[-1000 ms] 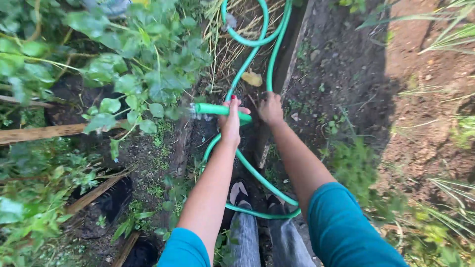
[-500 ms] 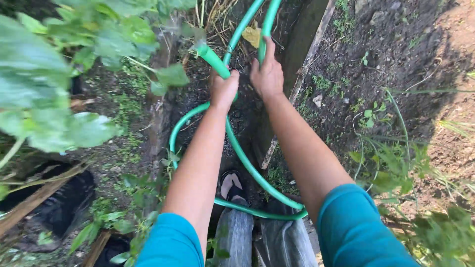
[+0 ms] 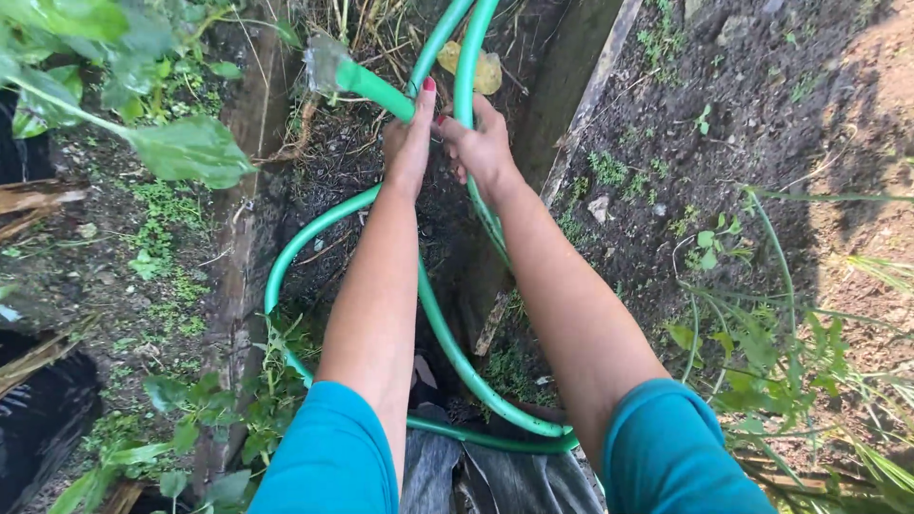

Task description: Watering a variety of garden plants using a green hose.

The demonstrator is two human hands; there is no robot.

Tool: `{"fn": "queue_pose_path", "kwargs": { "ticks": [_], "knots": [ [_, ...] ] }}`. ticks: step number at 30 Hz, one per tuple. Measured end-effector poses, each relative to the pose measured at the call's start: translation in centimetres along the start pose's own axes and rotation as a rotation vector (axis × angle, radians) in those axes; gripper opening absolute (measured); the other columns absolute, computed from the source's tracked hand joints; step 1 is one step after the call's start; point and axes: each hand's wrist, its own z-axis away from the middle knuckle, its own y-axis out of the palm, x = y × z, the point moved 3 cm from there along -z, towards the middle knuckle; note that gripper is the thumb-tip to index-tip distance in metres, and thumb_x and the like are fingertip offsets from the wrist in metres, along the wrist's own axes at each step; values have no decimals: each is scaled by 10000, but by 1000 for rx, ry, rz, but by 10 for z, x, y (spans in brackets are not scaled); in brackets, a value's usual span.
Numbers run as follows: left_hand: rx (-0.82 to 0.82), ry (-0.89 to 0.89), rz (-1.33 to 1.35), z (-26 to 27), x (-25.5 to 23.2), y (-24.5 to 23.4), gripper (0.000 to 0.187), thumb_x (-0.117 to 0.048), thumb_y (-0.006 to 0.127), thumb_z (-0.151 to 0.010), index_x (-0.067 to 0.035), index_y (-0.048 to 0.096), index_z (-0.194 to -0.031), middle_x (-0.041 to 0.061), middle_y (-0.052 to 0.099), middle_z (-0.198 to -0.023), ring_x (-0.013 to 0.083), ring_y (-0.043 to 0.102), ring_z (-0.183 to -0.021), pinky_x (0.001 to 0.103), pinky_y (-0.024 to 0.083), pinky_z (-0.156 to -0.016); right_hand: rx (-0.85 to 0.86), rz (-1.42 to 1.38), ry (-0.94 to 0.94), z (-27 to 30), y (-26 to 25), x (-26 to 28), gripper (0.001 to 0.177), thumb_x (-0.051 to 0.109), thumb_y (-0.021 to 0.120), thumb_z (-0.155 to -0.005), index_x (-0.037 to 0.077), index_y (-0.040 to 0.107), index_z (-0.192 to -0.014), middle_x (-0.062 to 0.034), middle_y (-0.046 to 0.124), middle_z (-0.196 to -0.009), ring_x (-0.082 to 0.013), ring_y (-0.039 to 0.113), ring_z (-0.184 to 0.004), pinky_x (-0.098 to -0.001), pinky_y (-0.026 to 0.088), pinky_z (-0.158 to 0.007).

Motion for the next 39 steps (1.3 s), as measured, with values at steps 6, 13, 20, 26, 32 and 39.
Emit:
{"fn": "queue_pose_path", "kwargs": {
  "ticks": [6,13,20,26,32,39],
  "knots": [
    [-45,-39,-123,-74,101,-10,680,-740,639,-877,-122,764,-1130,128,757,-1051,311,714,-1021,460,559,-871,331,-272,171,41,29,5,209,40,618,-899,124,578,-1086,-4,514,-606,-86,422,-378,-266,331,-315],
    [-81,-233,-402,-55,119,1,646,-719,679,-804,-194,712,-1179,185,625,-1153,376,639,-1092,515,523,-891,267,-189,139,40,28,-26,214,48,641,-889,129,577,-1076,-6,545,-623,-100,462,-398,-269,369,-331],
    [-104,-267,-567,-35,57,-4,820,-850,564,-745,-202,699,-1229,234,588,-1297,419,546,-1229,522,462,-1015,231,-209,49,38,20,-14,187,56,640,-904,94,575,-1075,-14,528,-653,-104,469,-405,-271,381,-324],
    [16,-263,-679,-42,64,-2,854,-879,471,-751,-173,792,-1108,262,597,-1339,411,587,-1213,497,467,-1029,145,-128,-18,33,18,-21,243,69,679,-874,96,605,-1104,-33,663,-849,-116,596,-533,-276,459,-348],
    [110,-70,-136,-35,125,4,527,-544,719,-719,-102,724,-1007,168,669,-998,319,635,-961,421,494,-824,141,-154,-13,46,2,-18,256,120,685,-884,123,634,-1135,-39,687,-933,-121,678,-713,-286,500,-412],
    [19,18,-39,121,-58,-42,418,-457,726,-963,-72,744,-801,17,685,-714,187,673,-713,360,526,-699,-51,-205,176,117,-57,14,273,163,648,-888,173,579,-1152,-15,697,-1051,-198,746,-808,-315,466,-444]
  ]
}}
